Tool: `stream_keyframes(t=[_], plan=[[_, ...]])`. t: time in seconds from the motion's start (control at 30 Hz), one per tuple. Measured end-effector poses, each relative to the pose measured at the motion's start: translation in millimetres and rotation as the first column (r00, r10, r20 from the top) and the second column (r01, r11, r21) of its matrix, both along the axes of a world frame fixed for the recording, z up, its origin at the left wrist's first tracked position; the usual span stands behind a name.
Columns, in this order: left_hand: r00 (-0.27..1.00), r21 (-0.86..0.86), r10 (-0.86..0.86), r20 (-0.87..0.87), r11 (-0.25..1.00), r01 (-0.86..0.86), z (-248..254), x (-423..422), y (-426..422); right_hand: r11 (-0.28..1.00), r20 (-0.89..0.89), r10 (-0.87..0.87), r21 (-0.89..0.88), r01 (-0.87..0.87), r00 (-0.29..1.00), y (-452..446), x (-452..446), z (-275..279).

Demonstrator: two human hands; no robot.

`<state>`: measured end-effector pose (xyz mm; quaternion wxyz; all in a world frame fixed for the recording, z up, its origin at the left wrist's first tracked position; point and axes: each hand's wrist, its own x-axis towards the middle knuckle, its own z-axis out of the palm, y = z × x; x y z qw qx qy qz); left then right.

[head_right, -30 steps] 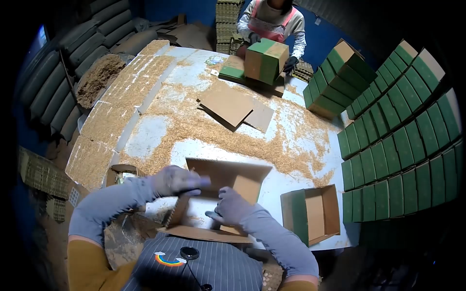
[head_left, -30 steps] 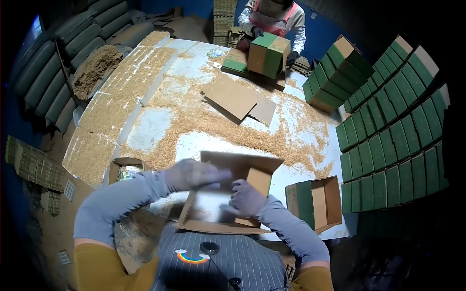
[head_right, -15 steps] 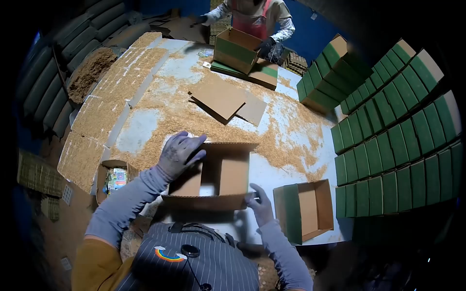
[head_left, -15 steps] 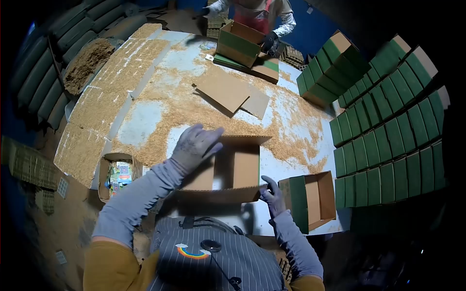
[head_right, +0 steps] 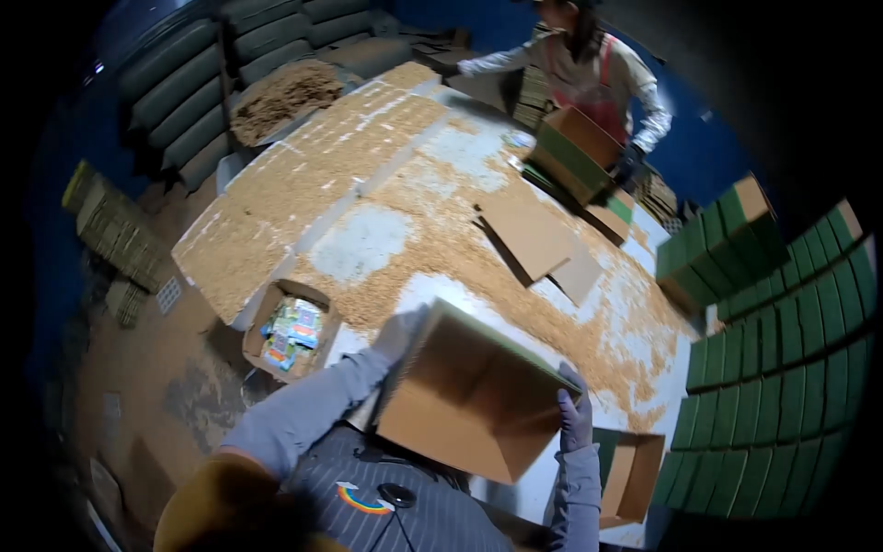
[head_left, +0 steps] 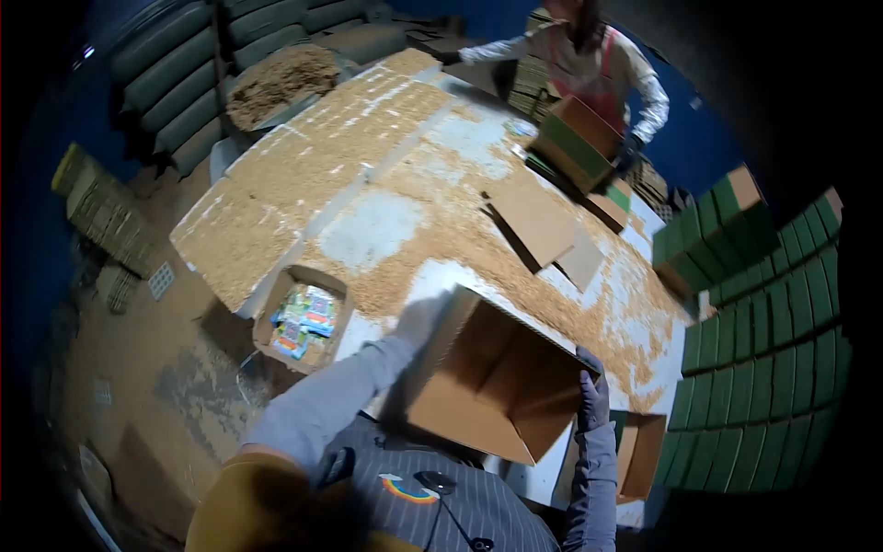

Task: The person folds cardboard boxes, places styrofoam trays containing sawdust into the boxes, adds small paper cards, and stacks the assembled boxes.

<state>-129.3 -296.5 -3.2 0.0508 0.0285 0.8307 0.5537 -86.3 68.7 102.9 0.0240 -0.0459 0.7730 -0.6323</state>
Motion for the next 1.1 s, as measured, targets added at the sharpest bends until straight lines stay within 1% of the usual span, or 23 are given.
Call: stream_keyframes(t=[0.03, 0.07, 0.1, 0.13, 0.2, 0.23, 0.27, 0.3, 0.33, 0.37, 0.4, 0.47, 0.5, 0.57, 0.6, 0.63, 0.73, 0.87, 0.97, 1.0, 1.03, 1.07, 1.1], plan=[[0.999, -0.275, -0.031, 0.019, 0.961, 0.035, -39, -4, 6, 0.989, 0.208, -0.137, -0.021, 0.145, 0.969, 0, -2, -24], [0.999, -0.347, -0.016, 0.046, 0.937, 0.031, -55, 7, 6, 0.983, 0.201, -0.176, 0.083, 0.162, 0.964, 10, -4, -60], [0.997, -0.417, -0.001, 0.073, 0.909, 0.032, -70, 18, 6, 0.984, 0.228, -0.173, 0.077, 0.160, 0.958, 8, 0, -82], [0.987, -0.290, 0.118, 0.112, 0.953, -0.081, -31, 38, 3, 0.987, 0.205, -0.158, 0.055, 0.150, 0.966, 16, 1, -98], [0.976, -0.360, 0.182, -0.117, 0.908, -0.212, 33, 69, -24, 0.990, 0.230, -0.135, 0.002, 0.138, 0.964, 23, 3, -108], [0.900, -0.299, 0.263, -0.348, 0.878, -0.373, 69, 81, -58, 0.986, 0.299, -0.143, -0.040, 0.162, 0.944, 19, 9, -102], [0.828, -0.117, 0.456, -0.326, 0.849, -0.514, 102, 90, -97, 0.984, 0.211, -0.178, 0.052, 0.170, 0.961, 20, 13, -109], [0.609, 0.040, 0.680, -0.408, 0.680, -0.732, 88, 95, -138, 0.980, 0.234, -0.197, 0.030, 0.195, 0.952, 15, 15, -107], [0.368, 0.240, 0.883, -0.292, 0.440, -0.865, 87, 99, -180, 0.974, 0.256, -0.221, 0.011, 0.226, 0.941, 11, 18, -98], [0.128, 0.294, 0.926, -0.354, 0.240, -0.925, 60, 103, -229, 0.976, 0.259, -0.215, 0.014, 0.219, 0.942, 6, 17, -93], [0.026, 0.329, 0.974, -0.223, 0.100, -0.939, 18, 114, -284, 0.968, 0.251, -0.249, 0.052, 0.244, 0.935, 4, 16, -88], [0.156, 0.619, 0.912, 0.380, -0.125, -0.775, -68, 128, -360, 0.957, 0.238, -0.289, 0.094, 0.275, 0.927, 3, 12, -83], [0.161, 0.620, 0.910, 0.383, -0.124, -0.775, -75, 131, -370, 0.962, 0.246, -0.272, 0.088, 0.258, 0.931, 6, 11, -83], [0.514, 0.652, 0.749, 0.419, 0.146, -0.744, -84, 136, -378, 0.962, 0.259, -0.270, 0.107, 0.250, 0.928, 6, 13, -82], [0.518, 0.651, 0.743, 0.424, 0.148, -0.745, -90, 134, -378, 0.960, 0.260, -0.278, 0.113, 0.257, 0.925, 5, 15, -83], [0.388, 0.593, 0.829, 0.404, 0.086, -0.800, -90, 127, -374, 0.956, 0.235, -0.285, 0.136, 0.259, 0.929, 5, 17, -83], [0.232, 0.459, 0.881, 0.412, 0.019, -0.888, -41, 113, -358, 0.938, 0.187, -0.323, 0.190, 0.288, 0.928, 3, 27, -84], [0.446, 0.429, 0.895, -0.024, 0.412, -0.804, 35, 114, -380, 0.925, 0.156, -0.319, 0.267, 0.271, 0.935, 1, 37, -75], [0.501, 0.123, 0.863, -0.072, 0.506, -0.854, 79, 134, -395, 0.943, 0.034, -0.293, 0.172, 0.284, 0.955, -1, 45, -84], [0.570, 0.415, 0.820, 0.041, 0.505, -0.757, 120, 138, -381, 0.941, 0.027, -0.304, 0.165, 0.296, 0.952, -4, 46, -83], [0.658, 0.670, 0.742, 0.128, 0.425, -0.609, 146, 140, -369, 0.940, 0.035, -0.310, 0.160, 0.300, 0.950, -10, 48, -80], [0.671, 0.673, 0.731, 0.121, 0.436, -0.597, 155, 140, -362, 0.939, 0.042, -0.317, 0.155, 0.307, 0.947, -11, 49, -77], [0.712, 0.729, 0.643, 0.280, 0.340, -0.594, 161, 141, -354, 0.952, 0.037, -0.291, 0.111, 0.286, 0.956, -9, 48, -80]])
